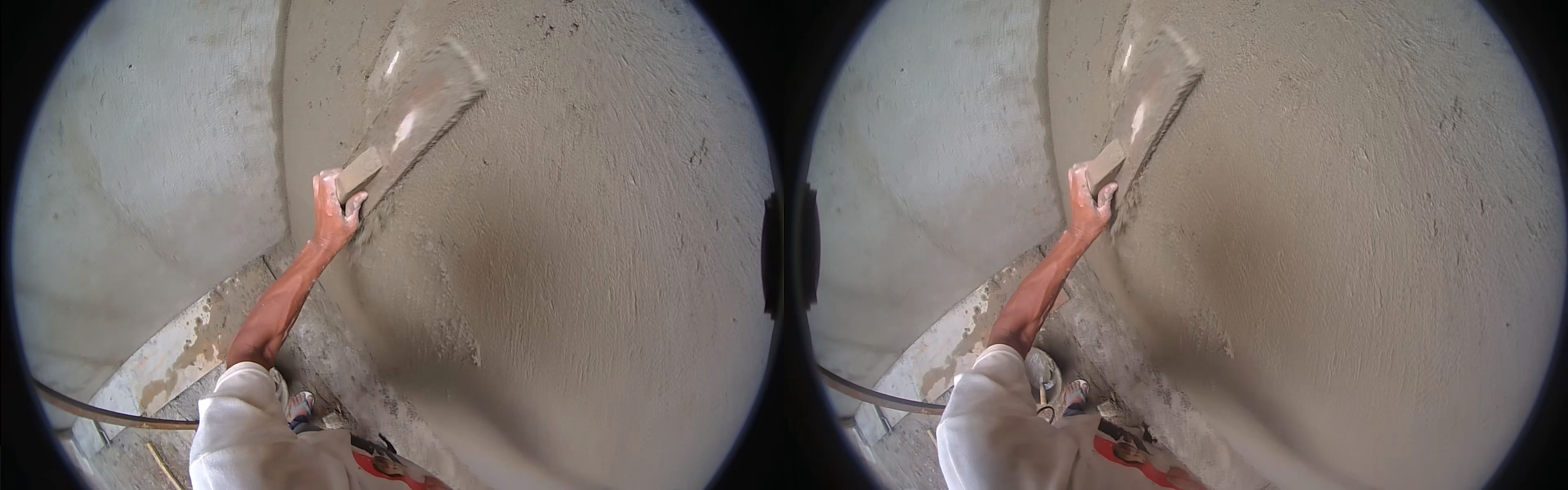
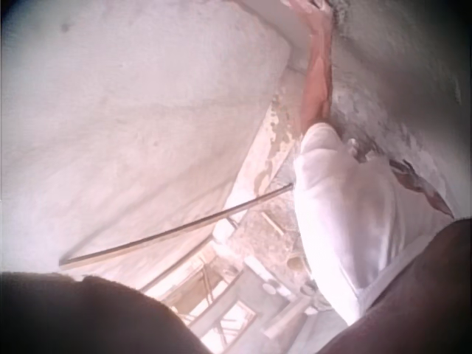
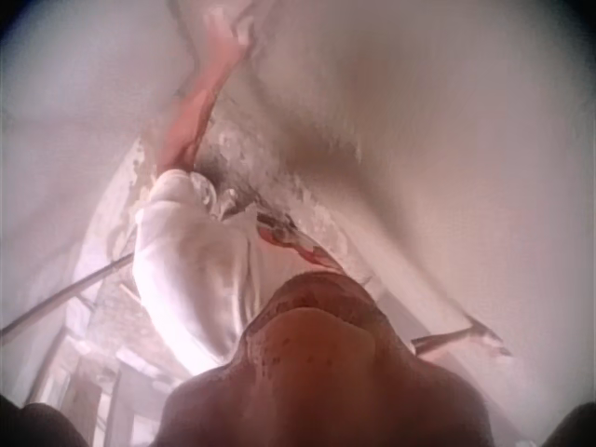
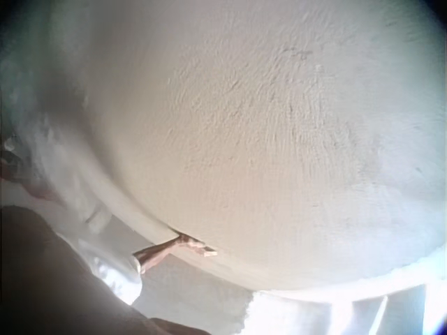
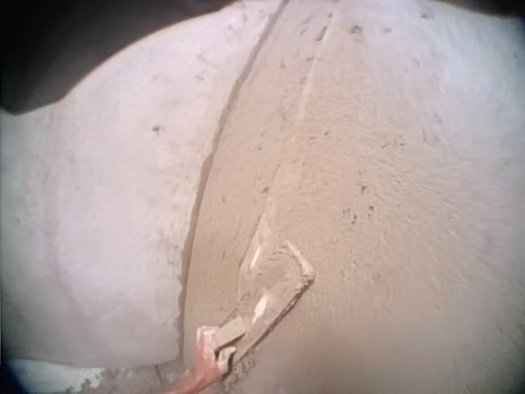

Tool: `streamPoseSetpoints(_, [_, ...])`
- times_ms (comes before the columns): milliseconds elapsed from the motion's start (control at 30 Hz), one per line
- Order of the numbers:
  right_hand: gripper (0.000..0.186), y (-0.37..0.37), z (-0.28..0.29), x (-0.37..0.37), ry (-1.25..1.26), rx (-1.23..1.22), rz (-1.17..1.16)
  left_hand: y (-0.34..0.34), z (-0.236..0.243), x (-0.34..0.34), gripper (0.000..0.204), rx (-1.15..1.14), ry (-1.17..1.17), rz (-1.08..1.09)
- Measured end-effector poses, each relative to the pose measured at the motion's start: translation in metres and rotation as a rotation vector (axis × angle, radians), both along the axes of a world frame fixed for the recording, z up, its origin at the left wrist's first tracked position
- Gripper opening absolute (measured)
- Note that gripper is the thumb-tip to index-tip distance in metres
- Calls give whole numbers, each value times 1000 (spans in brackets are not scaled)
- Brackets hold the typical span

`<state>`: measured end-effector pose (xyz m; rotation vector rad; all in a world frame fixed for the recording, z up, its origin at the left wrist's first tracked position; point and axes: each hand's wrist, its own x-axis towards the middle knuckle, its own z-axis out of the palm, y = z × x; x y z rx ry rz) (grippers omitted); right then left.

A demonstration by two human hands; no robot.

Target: The person applies plaster to a wall using a trowel and a hawk, smoothing the surface with a float.

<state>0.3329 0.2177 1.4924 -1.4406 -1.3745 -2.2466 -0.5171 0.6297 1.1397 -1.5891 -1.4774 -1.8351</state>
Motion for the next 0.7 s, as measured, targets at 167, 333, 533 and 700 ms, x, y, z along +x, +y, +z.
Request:
streamPoseSetpoints(167, [53, 16, -8, 0, -24, -70, -185, 46, 53, 4, 47, 12, -94, 56])
streamPoseSetpoints(333, [52, 7, -3, -9, -29, -75, -128, 95, 233, -39, 47, 270, 97, 230])
streamPoseSetpoints(533, [53, -14, 7, -29, -31, -75, 48, 13, 22, 14, 61, 67, 33, 49])
streamPoseSetpoints(700, [54, -5, -2, -28, 28, -60, 111, -19, -69, 35, 57, -194, -161, 22])
